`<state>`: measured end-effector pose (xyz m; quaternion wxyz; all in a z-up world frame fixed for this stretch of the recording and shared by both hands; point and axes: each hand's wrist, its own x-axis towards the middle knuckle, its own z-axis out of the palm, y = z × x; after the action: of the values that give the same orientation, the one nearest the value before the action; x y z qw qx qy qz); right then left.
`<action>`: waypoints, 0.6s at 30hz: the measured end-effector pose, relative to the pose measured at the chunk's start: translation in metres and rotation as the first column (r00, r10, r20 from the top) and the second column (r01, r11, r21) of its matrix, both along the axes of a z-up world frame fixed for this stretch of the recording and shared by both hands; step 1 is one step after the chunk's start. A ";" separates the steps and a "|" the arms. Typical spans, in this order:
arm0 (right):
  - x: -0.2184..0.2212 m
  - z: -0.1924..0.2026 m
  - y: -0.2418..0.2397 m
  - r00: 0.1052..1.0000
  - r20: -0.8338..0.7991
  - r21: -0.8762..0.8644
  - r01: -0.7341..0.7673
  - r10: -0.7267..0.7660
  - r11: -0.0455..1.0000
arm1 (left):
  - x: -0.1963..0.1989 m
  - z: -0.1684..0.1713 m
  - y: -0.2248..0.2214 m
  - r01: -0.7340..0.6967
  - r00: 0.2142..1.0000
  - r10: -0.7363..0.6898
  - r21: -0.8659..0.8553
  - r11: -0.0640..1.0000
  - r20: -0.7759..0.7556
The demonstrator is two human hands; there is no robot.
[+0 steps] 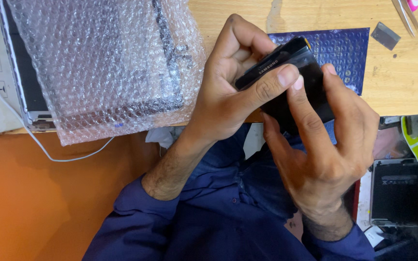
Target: The person applies adhesive to the edges of a smartphone chassis, then aligns and presses the screen assembly onto the chassis. They inspect the edges, separate the screen again, and use a screwdriver to adjust internal components near the camera area.
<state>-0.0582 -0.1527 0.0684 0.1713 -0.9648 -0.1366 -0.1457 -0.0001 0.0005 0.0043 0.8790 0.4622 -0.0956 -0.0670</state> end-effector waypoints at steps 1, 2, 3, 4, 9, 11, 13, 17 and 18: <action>0.000 0.000 0.000 1.000 0.000 0.001 0.001 -0.001 1.000 | 0.000 0.000 0.000 0.001 1.000 -0.002 0.003 1.000 0.001; 0.000 -0.001 0.000 1.000 0.000 0.000 0.001 -0.001 1.000 | 0.000 0.001 0.001 0.002 1.000 -0.003 0.011 1.000 0.005; 0.000 -0.001 0.000 1.000 -0.001 -0.001 0.001 -0.001 1.000 | 0.000 0.001 0.001 0.002 1.000 -0.002 0.014 1.000 0.008; 0.000 -0.001 -0.001 1.000 0.000 -0.004 0.001 -0.001 1.000 | 0.001 0.001 0.001 0.002 1.000 -0.002 0.018 1.000 0.010; 0.000 -0.002 -0.001 1.000 0.000 -0.002 0.001 -0.001 1.000 | 0.002 0.003 0.001 -0.004 1.000 0.003 0.022 1.000 0.014; -0.001 -0.002 -0.001 1.000 -0.004 0.001 0.004 -0.004 1.000 | 0.002 0.003 0.000 -0.006 1.000 0.005 0.018 1.000 0.019; -0.002 -0.002 -0.001 1.000 -0.005 -0.002 0.007 -0.007 1.000 | 0.003 0.003 0.000 -0.008 1.000 0.007 0.021 1.000 0.027; -0.002 -0.004 -0.001 1.000 0.000 -0.006 0.015 -0.015 1.000 | 0.003 0.004 0.000 -0.009 0.999 0.007 0.041 0.999 0.038; -0.001 -0.004 -0.001 1.000 0.001 -0.007 0.017 -0.017 1.000 | 0.003 0.004 0.000 -0.008 0.999 0.007 0.041 0.999 0.038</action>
<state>-0.0596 -0.1537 0.0645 0.1666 -0.9664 -0.1288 -0.1472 0.0028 0.0006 0.0082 0.8675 0.4819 -0.1092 -0.0569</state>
